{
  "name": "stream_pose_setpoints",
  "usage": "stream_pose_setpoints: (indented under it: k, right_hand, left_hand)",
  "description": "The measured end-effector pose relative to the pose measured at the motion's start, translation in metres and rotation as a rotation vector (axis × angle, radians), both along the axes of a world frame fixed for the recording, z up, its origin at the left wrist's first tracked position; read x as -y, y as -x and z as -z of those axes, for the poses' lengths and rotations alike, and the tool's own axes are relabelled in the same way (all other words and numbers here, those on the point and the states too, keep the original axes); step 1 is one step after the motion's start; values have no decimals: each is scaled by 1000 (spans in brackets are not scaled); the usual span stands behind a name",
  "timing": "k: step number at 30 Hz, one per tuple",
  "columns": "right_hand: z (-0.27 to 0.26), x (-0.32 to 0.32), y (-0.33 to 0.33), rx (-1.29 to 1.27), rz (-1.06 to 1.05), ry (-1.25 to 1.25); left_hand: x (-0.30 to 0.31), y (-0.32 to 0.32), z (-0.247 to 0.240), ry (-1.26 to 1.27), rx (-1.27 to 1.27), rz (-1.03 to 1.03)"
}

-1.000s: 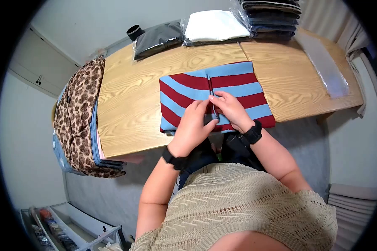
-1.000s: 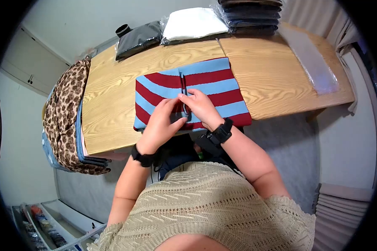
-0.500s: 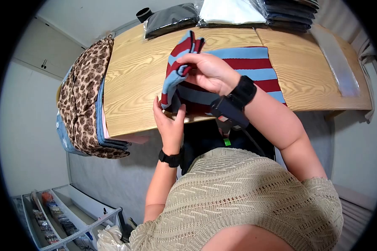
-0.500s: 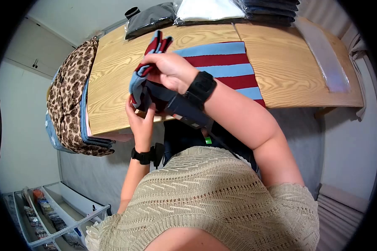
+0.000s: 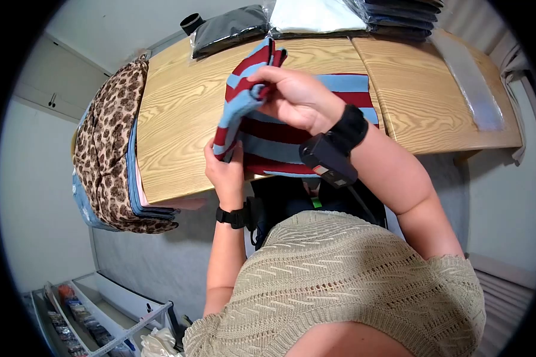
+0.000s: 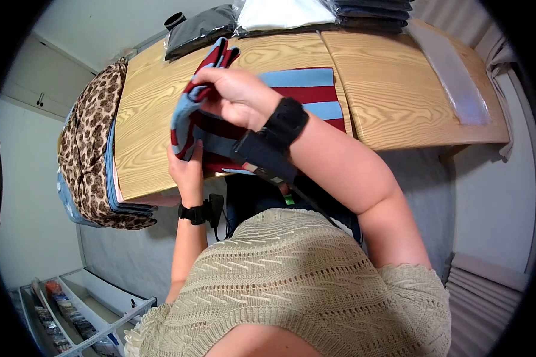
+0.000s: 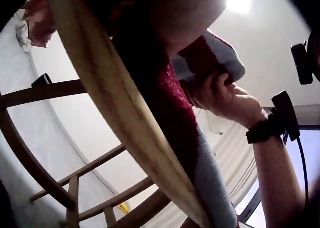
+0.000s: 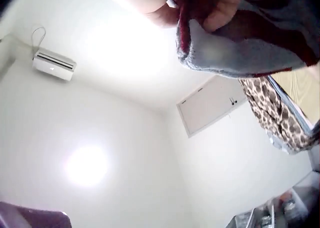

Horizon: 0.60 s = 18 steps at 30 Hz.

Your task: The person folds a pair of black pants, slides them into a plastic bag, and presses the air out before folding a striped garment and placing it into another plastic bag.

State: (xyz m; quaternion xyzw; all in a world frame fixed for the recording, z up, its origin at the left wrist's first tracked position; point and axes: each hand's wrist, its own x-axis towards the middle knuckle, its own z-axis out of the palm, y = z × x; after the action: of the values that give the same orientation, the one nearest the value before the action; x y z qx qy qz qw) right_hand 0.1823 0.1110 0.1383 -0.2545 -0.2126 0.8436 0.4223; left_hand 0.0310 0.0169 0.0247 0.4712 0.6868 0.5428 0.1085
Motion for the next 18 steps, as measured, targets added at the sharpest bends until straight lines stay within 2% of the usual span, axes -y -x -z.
stream_pose_setpoints:
  k: [2, 4, 8, 11, 12, 14, 15, 16, 18]
  right_hand:
    - [3, -1, 17, -124, -54, 36]
    - [2, 1, 33, -192, -96, 30]
    - [-7, 4, 58, -124, -75, 95]
    - [8, -1, 58, -157, -124, 35]
    - [9, 1, 54, -125, -111, 11]
    - [13, 5, 38, 48, -71, -98]
    - [14, 8, 26, 115, -71, -151]
    - [18, 12, 17, 185, -28, -195]
    - [32, 14, -4, 301, -22, -242]
  left_hand:
    - [-1, 8, 10, -11, -39, -4]
    - [0, 12, 11, 44, 80, 48]
    - [2, 13, -1, 40, 197, 42]
    - [4, 26, 5, -61, 148, -5]
    - [7, 31, 4, -60, 149, -6]
    - [14, 39, 4, 183, -17, -14]
    - [14, 37, 10, 68, -22, 25]
    - [15, 36, 11, 71, -17, 23]
    - [18, 34, 11, 143, -215, 0]
